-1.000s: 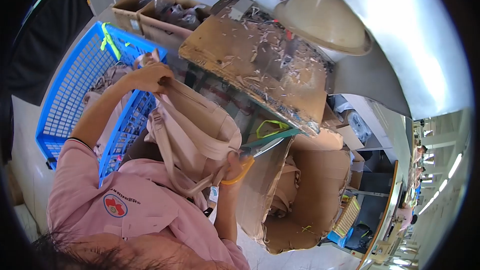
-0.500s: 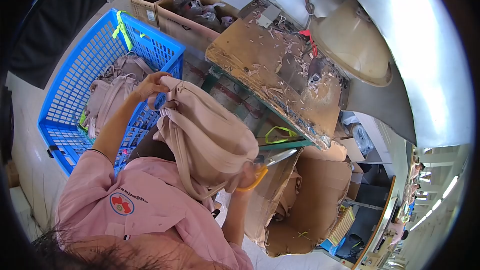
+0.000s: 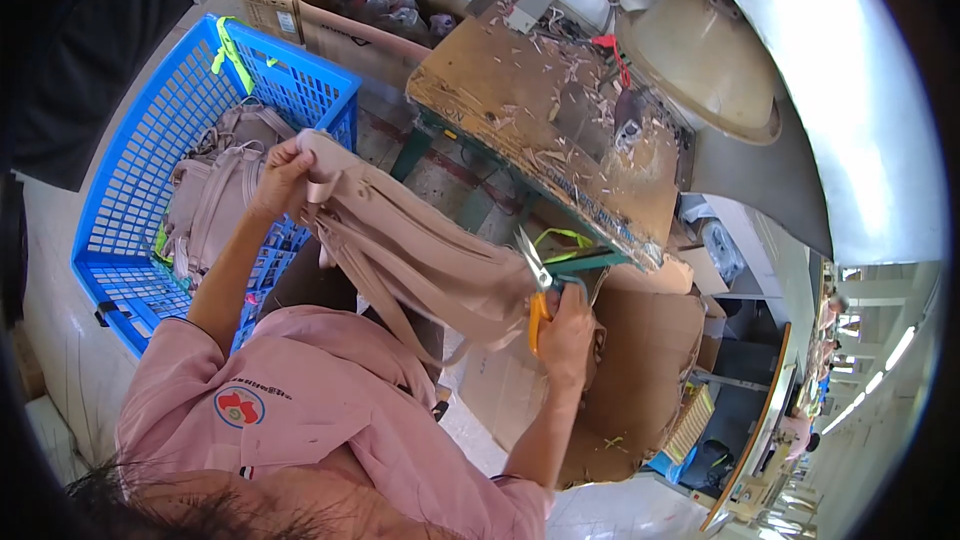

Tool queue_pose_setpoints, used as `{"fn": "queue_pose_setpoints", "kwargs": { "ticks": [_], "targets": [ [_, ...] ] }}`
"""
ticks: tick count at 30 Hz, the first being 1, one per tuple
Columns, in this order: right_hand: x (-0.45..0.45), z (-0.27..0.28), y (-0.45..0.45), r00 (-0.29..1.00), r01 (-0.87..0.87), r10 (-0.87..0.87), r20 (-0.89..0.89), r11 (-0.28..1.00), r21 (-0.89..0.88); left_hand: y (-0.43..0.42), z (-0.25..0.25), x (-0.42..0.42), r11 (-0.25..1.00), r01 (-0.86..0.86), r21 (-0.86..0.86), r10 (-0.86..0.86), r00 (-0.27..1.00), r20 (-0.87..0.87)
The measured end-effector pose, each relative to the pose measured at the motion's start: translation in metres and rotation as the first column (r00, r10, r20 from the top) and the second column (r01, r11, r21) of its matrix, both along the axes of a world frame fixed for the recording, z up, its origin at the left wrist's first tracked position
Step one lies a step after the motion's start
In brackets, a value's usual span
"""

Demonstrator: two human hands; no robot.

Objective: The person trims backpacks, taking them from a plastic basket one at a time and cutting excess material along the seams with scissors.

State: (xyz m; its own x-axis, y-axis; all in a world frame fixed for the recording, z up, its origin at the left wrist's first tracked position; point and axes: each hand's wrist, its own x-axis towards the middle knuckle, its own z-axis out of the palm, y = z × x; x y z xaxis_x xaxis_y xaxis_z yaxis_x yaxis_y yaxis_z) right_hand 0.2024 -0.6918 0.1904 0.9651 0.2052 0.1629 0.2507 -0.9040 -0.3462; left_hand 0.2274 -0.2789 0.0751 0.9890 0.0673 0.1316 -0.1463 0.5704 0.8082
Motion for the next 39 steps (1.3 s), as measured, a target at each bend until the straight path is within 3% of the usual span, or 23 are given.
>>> {"fn": "queue_pose_setpoints", "kwargs": {
  "ticks": [2, 5, 8, 14, 23, 29, 33, 39],
  "targets": [
    [0.012, 0.023, 0.004, 0.992, -0.128, 0.13, 0.008, 0.988, -0.088, 0.004, 0.017, -0.008, 0.999, 0.025, -0.042, -0.024, 0.999, 0.024],
    [0.02, 0.061, 0.023, 0.963, -0.149, 0.173, -0.207, 0.981, 0.125, 0.001, 0.006, -0.014, 1.0, 0.013, 0.005, -0.014, 1.0, 0.028],
    [0.023, 0.072, 0.057, 0.95, -0.282, 0.279, -0.138, 0.959, -0.003, -0.007, 0.027, -0.023, 0.997, 0.006, 0.08, -0.005, 1.0, -0.012],
    [0.029, 0.042, 0.093, 0.882, -0.444, 0.402, -0.245, 0.883, -0.149, -0.008, 0.036, -0.026, 0.973, 0.025, 0.229, -0.026, 1.0, -0.001],
    [0.036, 0.028, 0.105, 0.839, -0.494, 0.444, -0.315, 0.864, -0.1, -0.013, 0.039, -0.029, 0.984, -0.008, 0.177, 0.021, 0.997, -0.071],
    [0.03, 0.004, 0.1, 0.841, -0.515, 0.513, -0.172, 0.857, 0.037, -0.014, 0.038, -0.027, 0.996, 0.015, 0.091, -0.011, 0.999, -0.042],
    [0.025, -0.002, 0.099, 0.839, -0.46, 0.486, -0.244, 0.873, 0.159, -0.014, 0.037, -0.028, 0.995, 0.018, 0.101, -0.01, 0.997, -0.074],
    [0.025, 0.01, 0.103, 0.89, -0.356, 0.387, -0.241, 0.92, 0.162, -0.016, 0.048, -0.033, 0.995, 0.045, 0.094, -0.035, 0.994, -0.1]
  ]
}}
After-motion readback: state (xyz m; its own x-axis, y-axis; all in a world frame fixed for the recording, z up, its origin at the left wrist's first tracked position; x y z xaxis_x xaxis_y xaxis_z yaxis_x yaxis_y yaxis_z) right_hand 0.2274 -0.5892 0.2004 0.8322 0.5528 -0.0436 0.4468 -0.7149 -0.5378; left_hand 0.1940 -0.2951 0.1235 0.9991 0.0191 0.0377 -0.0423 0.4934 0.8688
